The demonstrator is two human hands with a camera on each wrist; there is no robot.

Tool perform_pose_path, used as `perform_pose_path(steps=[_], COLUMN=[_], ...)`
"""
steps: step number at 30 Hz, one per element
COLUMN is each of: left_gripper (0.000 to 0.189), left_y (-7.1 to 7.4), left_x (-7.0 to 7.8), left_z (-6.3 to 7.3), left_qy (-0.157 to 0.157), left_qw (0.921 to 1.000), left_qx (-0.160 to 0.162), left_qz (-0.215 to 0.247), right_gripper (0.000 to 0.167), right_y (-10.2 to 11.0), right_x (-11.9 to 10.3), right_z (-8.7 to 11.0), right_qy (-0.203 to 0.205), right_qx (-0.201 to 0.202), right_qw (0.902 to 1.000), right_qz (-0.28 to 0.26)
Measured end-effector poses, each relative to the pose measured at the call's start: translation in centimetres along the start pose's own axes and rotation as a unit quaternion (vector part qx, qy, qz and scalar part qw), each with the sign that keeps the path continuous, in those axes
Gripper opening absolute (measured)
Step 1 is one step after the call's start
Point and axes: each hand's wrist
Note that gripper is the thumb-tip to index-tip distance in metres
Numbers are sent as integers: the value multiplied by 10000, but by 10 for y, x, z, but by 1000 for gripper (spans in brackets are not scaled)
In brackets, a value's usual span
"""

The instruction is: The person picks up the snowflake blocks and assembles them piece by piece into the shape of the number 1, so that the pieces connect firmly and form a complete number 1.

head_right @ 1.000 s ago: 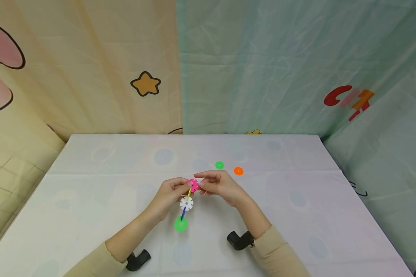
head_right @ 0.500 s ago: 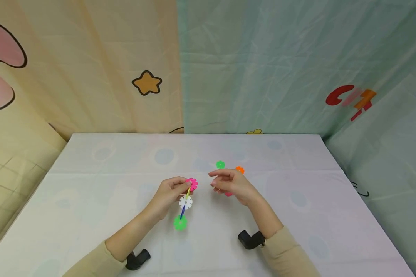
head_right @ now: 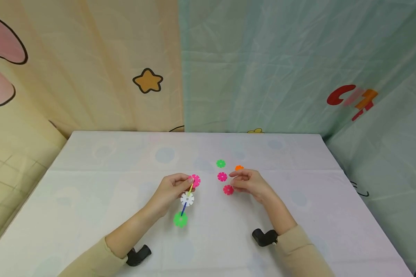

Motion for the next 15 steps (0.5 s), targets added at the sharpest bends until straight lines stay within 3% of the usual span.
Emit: perform_pose_path(steps=[8, 15], left_gripper=[22, 22], left_y=[1, 1], left_x=[2, 3], left_z=[-2, -3], left_qy=[-29, 12], left_qw=[10000, 10000], left_qx=[-14, -69], left_qz=[58, -34], right_gripper=[36, 31], right_y=[-2, -8], right_x=[8, 11], right_z=[-8, -16], right_qy=[-249, -223], right_qx=[430, 783], right_qw=[9966, 9810], right_qz=[661, 1760])
Point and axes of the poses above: each hand's wrist, its own z-axis away from the middle knuckle, its own y-axis out of the back of the hand, x = y × z, and after that the axes turned 11 degrees about -y, right-handed
